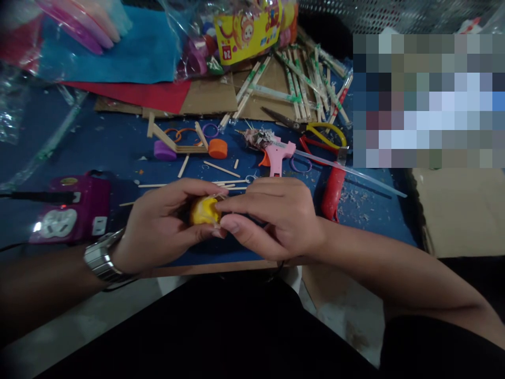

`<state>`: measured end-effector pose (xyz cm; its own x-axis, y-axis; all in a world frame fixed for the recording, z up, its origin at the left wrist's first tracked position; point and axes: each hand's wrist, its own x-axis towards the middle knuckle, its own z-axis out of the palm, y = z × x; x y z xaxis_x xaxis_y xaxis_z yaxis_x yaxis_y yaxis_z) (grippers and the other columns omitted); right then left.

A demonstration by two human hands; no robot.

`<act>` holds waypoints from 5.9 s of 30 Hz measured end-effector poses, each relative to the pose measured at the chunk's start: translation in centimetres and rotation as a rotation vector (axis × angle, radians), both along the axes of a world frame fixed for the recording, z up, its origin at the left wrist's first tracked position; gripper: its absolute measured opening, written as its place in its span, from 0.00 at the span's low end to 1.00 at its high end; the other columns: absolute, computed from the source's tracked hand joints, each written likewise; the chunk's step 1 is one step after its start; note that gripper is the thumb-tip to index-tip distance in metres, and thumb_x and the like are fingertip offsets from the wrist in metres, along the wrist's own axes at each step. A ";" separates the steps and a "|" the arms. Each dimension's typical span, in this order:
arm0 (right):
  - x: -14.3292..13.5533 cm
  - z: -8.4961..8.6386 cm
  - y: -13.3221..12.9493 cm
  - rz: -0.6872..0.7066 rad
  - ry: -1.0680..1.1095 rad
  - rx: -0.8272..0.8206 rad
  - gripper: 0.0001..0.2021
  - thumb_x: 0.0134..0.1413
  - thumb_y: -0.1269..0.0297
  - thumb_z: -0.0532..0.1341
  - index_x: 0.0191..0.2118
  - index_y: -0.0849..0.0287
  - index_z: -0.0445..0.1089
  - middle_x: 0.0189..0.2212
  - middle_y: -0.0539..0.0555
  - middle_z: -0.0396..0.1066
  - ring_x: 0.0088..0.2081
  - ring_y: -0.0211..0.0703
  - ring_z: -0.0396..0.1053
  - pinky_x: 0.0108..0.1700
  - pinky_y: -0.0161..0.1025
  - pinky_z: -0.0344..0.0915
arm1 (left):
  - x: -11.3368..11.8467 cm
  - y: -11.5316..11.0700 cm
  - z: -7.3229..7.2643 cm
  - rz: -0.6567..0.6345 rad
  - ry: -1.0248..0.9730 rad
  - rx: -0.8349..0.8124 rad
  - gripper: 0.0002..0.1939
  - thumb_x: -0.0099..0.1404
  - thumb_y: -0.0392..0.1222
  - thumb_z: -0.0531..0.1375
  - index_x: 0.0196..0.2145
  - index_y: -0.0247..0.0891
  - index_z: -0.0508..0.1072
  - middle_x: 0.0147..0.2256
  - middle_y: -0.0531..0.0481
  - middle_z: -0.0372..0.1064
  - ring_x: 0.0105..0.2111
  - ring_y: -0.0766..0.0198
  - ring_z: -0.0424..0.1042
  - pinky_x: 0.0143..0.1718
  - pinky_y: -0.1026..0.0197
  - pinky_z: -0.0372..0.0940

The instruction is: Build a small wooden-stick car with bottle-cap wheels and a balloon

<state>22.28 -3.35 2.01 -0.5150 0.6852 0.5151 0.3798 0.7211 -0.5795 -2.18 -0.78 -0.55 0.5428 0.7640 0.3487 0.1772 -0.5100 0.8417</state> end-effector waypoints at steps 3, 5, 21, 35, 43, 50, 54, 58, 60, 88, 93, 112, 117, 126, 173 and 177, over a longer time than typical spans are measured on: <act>-0.1 -0.2 0.1 0.006 -0.018 0.012 0.15 0.79 0.57 0.58 0.54 0.57 0.81 0.32 0.54 0.82 0.30 0.42 0.77 0.37 0.41 0.73 | 0.0 0.1 0.0 0.006 -0.008 0.010 0.23 0.67 0.53 0.76 0.55 0.42 0.80 0.51 0.46 0.85 0.49 0.54 0.86 0.53 0.54 0.81; -0.2 -0.5 0.3 0.050 -0.026 0.012 0.16 0.79 0.55 0.59 0.54 0.59 0.80 0.35 0.56 0.83 0.33 0.42 0.79 0.38 0.40 0.74 | 0.0 0.2 0.0 0.009 -0.019 0.032 0.22 0.68 0.52 0.76 0.54 0.40 0.80 0.50 0.45 0.85 0.48 0.55 0.86 0.53 0.54 0.81; -0.2 -0.5 0.4 0.123 0.108 -0.095 0.19 0.80 0.54 0.58 0.54 0.59 0.83 0.30 0.53 0.80 0.31 0.40 0.76 0.36 0.38 0.72 | 0.0 0.1 -0.3 0.014 -0.029 0.022 0.25 0.67 0.54 0.76 0.56 0.44 0.79 0.51 0.47 0.85 0.48 0.55 0.85 0.53 0.52 0.80; -0.2 -0.7 0.6 0.057 0.104 -0.114 0.17 0.79 0.54 0.59 0.50 0.53 0.85 0.30 0.52 0.80 0.30 0.40 0.76 0.36 0.39 0.71 | 0.2 0.0 -0.3 0.009 -0.004 -0.080 0.30 0.61 0.51 0.80 0.57 0.47 0.79 0.53 0.48 0.84 0.50 0.50 0.84 0.57 0.46 0.81; 0.0 -0.8 0.9 0.029 0.158 -0.094 0.16 0.78 0.53 0.60 0.55 0.57 0.81 0.27 0.49 0.73 0.28 0.37 0.70 0.33 0.37 0.68 | 0.3 -0.1 -0.4 0.035 0.022 -0.089 0.29 0.64 0.51 0.77 0.58 0.44 0.76 0.53 0.45 0.83 0.49 0.51 0.84 0.54 0.47 0.81; -0.7 -1.6 0.8 -0.053 0.273 -0.401 0.28 0.65 0.47 0.72 0.63 0.56 0.70 0.33 0.48 0.69 0.30 0.38 0.67 0.29 0.35 0.64 | 0.4 0.4 -0.9 0.079 -0.014 -0.245 0.33 0.63 0.58 0.77 0.58 0.41 0.75 0.53 0.41 0.81 0.49 0.49 0.83 0.48 0.49 0.81; -0.8 -1.8 1.2 -0.011 0.527 -0.671 0.21 0.72 0.48 0.65 0.60 0.56 0.74 0.31 0.49 0.68 0.29 0.39 0.65 0.25 0.34 0.61 | 0.5 0.5 -0.6 0.063 -0.079 -0.284 0.25 0.66 0.53 0.75 0.55 0.40 0.76 0.46 0.44 0.82 0.42 0.55 0.83 0.44 0.53 0.80; -0.6 -1.8 1.8 0.064 0.640 -0.884 0.18 0.73 0.50 0.61 0.53 0.59 0.78 0.24 0.47 0.65 0.25 0.38 0.64 0.24 0.35 0.60 | 0.5 0.6 -0.6 0.040 -0.163 -0.317 0.23 0.69 0.53 0.74 0.54 0.41 0.76 0.45 0.44 0.83 0.45 0.53 0.83 0.47 0.52 0.80; -0.6 -1.9 1.9 0.094 0.680 -0.910 0.16 0.73 0.52 0.61 0.51 0.58 0.80 0.22 0.46 0.64 0.23 0.38 0.63 0.25 0.36 0.60 | 0.5 0.6 -0.7 0.030 -0.173 -0.346 0.23 0.70 0.53 0.72 0.56 0.41 0.76 0.46 0.43 0.83 0.44 0.53 0.83 0.45 0.52 0.80; -1.4 -1.9 1.3 -0.171 0.558 -0.653 0.11 0.67 0.58 0.74 0.41 0.57 0.75 0.30 0.46 0.75 0.21 0.30 0.70 0.21 0.29 0.68 | 0.5 0.4 -0.5 0.036 -0.196 -0.283 0.12 0.81 0.50 0.60 0.56 0.44 0.73 0.55 0.44 0.78 0.41 0.61 0.80 0.36 0.59 0.77; -1.4 -1.8 1.2 -0.182 0.578 -0.683 0.12 0.65 0.56 0.75 0.39 0.57 0.75 0.27 0.46 0.74 0.20 0.31 0.71 0.21 0.30 0.68 | 0.5 0.7 -0.3 0.162 -0.162 -0.096 0.07 0.79 0.46 0.63 0.47 0.42 0.74 0.43 0.48 0.77 0.39 0.63 0.77 0.41 0.58 0.76; -1.7 -1.7 1.2 -0.163 0.611 -0.630 0.18 0.57 0.54 0.80 0.31 0.57 0.74 0.33 0.49 0.77 0.21 0.31 0.69 0.20 0.32 0.65 | 0.4 0.5 0.1 0.160 -0.257 -0.121 0.08 0.76 0.44 0.68 0.38 0.41 0.76 0.40 0.49 0.80 0.39 0.62 0.80 0.39 0.57 0.76; -1.7 -1.8 1.3 -0.150 0.608 -0.589 0.18 0.59 0.55 0.79 0.32 0.57 0.72 0.32 0.49 0.75 0.22 0.31 0.68 0.21 0.32 0.64 | 0.5 0.8 -0.2 0.156 -0.245 -0.207 0.10 0.77 0.47 0.68 0.39 0.40 0.75 0.39 0.49 0.79 0.35 0.65 0.78 0.35 0.60 0.74; -2.0 -1.9 0.9 -0.126 0.614 -0.579 0.13 0.67 0.60 0.74 0.36 0.57 0.71 0.34 0.49 0.74 0.22 0.29 0.67 0.21 0.32 0.62 | 0.6 0.0 0.1 0.153 -0.280 -0.196 0.10 0.79 0.47 0.65 0.40 0.41 0.71 0.38 0.49 0.76 0.29 0.68 0.73 0.29 0.62 0.71; -1.0 -1.2 1.3 0.019 0.134 -0.274 0.17 0.79 0.63 0.57 0.34 0.56 0.70 0.26 0.49 0.68 0.26 0.36 0.64 0.30 0.37 0.61 | 0.2 0.3 0.3 -0.090 -0.097 -0.161 0.17 0.83 0.49 0.56 0.44 0.41 0.82 0.37 0.48 0.82 0.34 0.60 0.78 0.37 0.57 0.74; -2.1 -1.4 0.5 -0.002 0.141 -0.225 0.16 0.80 0.63 0.57 0.34 0.56 0.69 0.26 0.48 0.67 0.26 0.36 0.64 0.31 0.36 0.61 | 0.8 -0.1 -0.2 -0.075 -0.109 -0.133 0.18 0.83 0.51 0.56 0.43 0.39 0.81 0.37 0.48 0.82 0.36 0.61 0.79 0.41 0.59 0.76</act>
